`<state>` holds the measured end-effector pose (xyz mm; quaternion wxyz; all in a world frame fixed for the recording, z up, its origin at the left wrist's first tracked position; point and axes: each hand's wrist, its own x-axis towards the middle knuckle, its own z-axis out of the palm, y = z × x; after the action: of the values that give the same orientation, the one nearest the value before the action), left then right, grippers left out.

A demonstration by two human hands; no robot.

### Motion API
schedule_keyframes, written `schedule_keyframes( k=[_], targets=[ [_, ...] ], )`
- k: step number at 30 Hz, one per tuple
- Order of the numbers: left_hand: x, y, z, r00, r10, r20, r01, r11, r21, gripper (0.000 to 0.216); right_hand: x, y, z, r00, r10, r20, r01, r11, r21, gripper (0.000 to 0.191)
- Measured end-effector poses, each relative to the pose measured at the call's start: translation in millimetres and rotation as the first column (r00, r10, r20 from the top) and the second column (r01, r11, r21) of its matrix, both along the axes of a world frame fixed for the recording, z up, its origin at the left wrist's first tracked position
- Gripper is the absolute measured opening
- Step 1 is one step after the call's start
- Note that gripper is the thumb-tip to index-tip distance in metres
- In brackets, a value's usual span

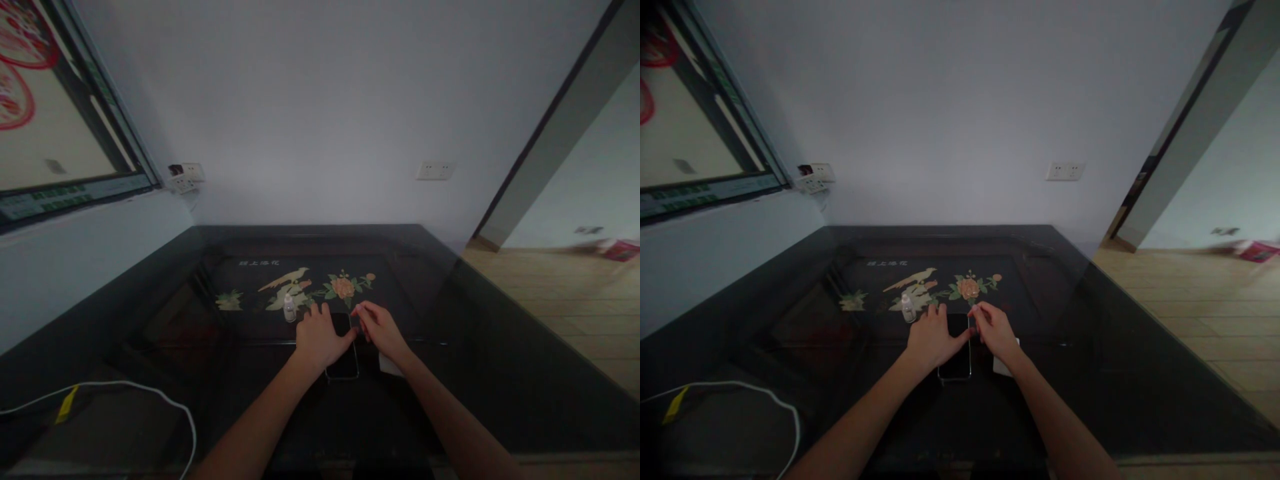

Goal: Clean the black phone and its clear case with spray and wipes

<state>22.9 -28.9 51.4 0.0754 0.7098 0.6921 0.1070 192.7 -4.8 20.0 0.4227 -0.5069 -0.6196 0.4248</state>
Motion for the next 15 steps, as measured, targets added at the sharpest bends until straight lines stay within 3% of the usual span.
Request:
schedule_keyframes(
  k=[7,15],
  targets=[
    [10.4,8.5,4.0,1.0,-0.025,-0.019,0.024,0.999,-0.025,0.081,2.1,2.3,-3.9,1.0,-0.003,0.022,0.003,1.0,0.005,0.039],
    [16.8,1.9,-7.9,0.999,0.025,-0.03,-0.025,1.0,0.0,0.069,0.9,1.7,-1.0,1.0,0.001,0.007,-0.001,1.0,0.007,0.038]
  ],
)
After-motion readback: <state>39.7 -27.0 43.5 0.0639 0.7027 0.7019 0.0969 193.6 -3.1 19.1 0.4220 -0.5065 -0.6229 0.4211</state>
